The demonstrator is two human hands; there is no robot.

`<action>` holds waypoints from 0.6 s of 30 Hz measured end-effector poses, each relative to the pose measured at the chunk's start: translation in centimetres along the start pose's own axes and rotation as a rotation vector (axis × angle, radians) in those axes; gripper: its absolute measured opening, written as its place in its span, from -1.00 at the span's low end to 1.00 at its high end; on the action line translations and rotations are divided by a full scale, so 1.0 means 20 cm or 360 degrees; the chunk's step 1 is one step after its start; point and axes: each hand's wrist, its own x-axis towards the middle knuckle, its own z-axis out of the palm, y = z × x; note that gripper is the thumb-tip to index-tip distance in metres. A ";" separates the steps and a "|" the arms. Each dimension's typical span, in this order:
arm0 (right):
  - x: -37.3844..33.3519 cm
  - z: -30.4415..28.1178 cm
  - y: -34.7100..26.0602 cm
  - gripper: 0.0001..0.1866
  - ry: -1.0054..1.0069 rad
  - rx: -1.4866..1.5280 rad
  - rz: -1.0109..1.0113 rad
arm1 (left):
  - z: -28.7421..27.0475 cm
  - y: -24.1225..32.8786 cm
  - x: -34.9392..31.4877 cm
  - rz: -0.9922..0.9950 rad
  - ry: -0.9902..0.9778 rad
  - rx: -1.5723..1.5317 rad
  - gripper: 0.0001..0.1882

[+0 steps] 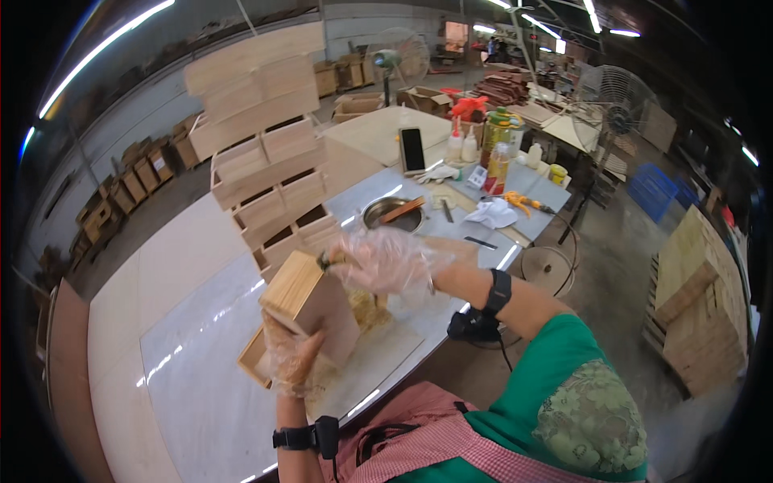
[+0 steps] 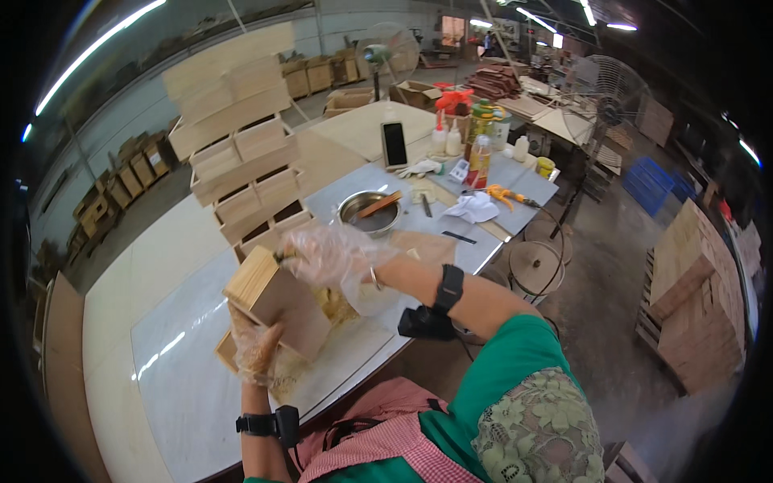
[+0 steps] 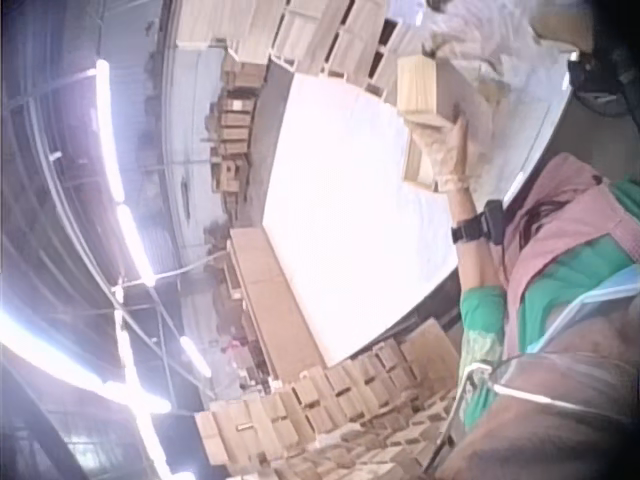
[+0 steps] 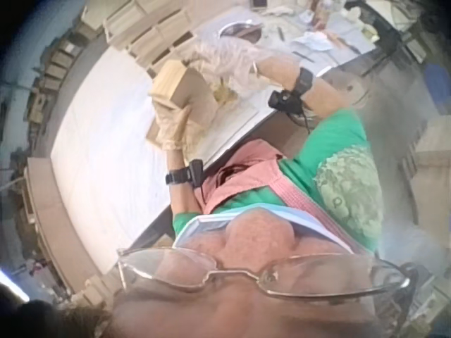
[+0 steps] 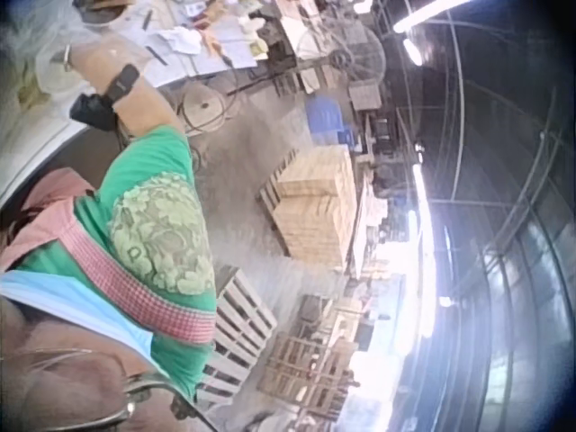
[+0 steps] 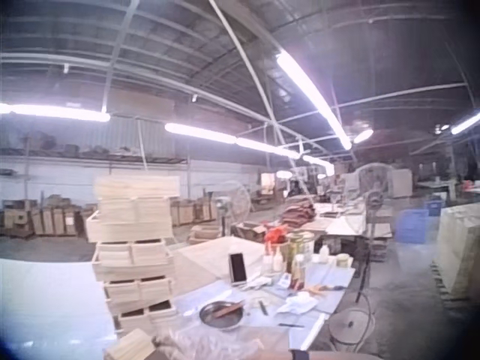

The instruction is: Cleaning or polishing small wooden boxes with a cloth and cleaning solution.

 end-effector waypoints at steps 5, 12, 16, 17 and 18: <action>-0.21 0.07 0.09 -0.68 0.0003 0.0237 0.0313 | 0.13 -0.10 -0.12 -0.0042 -0.0039 -0.0005 -0.02; -0.29 0.14 0.16 -0.66 0.0298 0.0809 0.0642 | -0.03 0.28 -0.04 -0.0077 -0.0175 0.0389 -0.21; -0.26 0.31 0.15 -0.69 0.0380 0.0435 0.0285 | 0.00 0.30 0.01 -0.0385 -0.0802 0.1177 -0.25; -0.26 0.36 0.16 -0.69 0.0130 0.0283 0.0317 | 0.05 0.20 0.01 -0.0359 -0.0928 0.1220 -0.26; -0.27 0.43 0.22 -0.69 0.0108 0.0318 0.0318 | 0.06 0.16 -0.01 -0.0345 -0.1051 0.1271 -0.27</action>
